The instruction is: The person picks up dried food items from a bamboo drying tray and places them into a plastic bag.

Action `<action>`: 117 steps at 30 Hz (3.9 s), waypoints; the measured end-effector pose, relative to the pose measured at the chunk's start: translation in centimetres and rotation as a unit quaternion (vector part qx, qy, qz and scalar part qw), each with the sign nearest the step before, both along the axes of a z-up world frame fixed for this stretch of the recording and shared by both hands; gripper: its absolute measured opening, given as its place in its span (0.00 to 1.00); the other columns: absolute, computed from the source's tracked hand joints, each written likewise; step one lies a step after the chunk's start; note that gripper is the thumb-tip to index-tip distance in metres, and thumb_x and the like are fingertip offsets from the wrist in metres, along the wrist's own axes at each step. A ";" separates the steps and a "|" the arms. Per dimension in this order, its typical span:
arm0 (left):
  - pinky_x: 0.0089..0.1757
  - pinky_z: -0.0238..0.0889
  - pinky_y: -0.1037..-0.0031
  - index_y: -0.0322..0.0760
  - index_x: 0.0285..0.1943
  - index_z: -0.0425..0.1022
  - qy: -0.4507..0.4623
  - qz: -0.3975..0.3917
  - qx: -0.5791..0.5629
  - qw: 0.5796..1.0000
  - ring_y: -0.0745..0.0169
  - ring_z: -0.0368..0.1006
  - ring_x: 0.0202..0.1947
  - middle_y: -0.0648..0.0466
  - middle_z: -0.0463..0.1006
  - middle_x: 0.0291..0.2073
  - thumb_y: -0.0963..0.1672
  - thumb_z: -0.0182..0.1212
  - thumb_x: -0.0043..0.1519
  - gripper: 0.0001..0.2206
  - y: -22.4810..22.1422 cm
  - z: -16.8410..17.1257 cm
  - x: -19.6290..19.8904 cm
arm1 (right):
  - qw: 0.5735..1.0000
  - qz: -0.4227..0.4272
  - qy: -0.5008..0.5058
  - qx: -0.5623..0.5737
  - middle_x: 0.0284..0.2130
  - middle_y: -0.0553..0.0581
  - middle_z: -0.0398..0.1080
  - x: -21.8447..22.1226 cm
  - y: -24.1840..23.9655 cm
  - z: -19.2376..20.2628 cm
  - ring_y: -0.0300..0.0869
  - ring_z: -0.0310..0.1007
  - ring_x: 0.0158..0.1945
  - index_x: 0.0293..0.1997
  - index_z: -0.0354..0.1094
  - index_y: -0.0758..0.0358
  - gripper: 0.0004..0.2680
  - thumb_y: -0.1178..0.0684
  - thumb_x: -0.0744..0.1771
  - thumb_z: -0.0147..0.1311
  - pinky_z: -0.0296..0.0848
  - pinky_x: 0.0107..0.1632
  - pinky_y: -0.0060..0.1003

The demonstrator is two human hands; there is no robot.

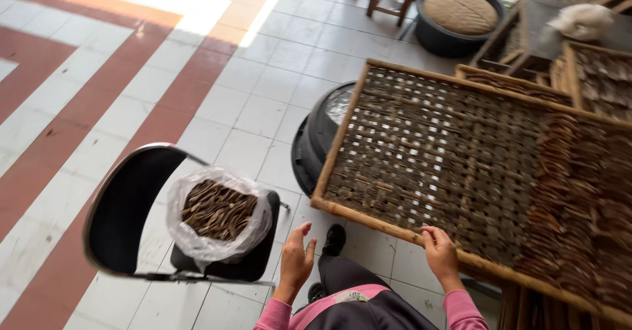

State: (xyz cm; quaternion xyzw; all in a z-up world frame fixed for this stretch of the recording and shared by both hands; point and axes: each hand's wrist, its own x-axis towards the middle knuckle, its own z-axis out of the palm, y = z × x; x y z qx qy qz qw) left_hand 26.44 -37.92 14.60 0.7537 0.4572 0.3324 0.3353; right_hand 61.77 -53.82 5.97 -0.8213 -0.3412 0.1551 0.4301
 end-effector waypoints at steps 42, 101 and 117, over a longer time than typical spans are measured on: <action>0.52 0.62 0.62 0.43 0.63 0.71 0.098 -0.512 0.146 0.841 0.54 0.72 0.52 0.54 0.79 0.48 0.42 0.59 0.63 0.18 -26.6 -5.9 51.1 | 0.983 -0.077 -0.020 0.167 0.38 0.52 0.70 26.8 -29.2 1.3 0.40 0.69 0.39 0.43 0.62 0.63 0.04 0.66 0.68 0.46 0.69 0.45 0.31; 0.51 0.72 0.72 0.35 0.67 0.67 -0.153 -0.311 -0.496 0.796 0.62 0.77 0.48 0.53 0.77 0.50 0.41 0.53 0.70 0.16 -17.0 -10.2 46.8 | 0.939 -0.042 0.267 0.213 0.37 0.48 0.71 22.9 -21.2 4.6 0.28 0.64 0.36 0.43 0.66 0.66 0.00 0.62 0.70 0.52 0.65 0.39 0.24; 0.37 0.65 0.72 0.35 0.59 0.71 0.022 -0.472 -0.328 0.818 0.64 0.68 0.34 0.57 0.73 0.34 0.43 0.67 0.61 0.19 -19.1 -6.7 50.7 | 0.995 -0.044 -0.066 -0.063 0.37 0.56 0.70 26.4 -24.5 6.5 0.49 0.76 0.38 0.40 0.77 0.59 0.06 0.61 0.63 0.63 0.74 0.40 0.40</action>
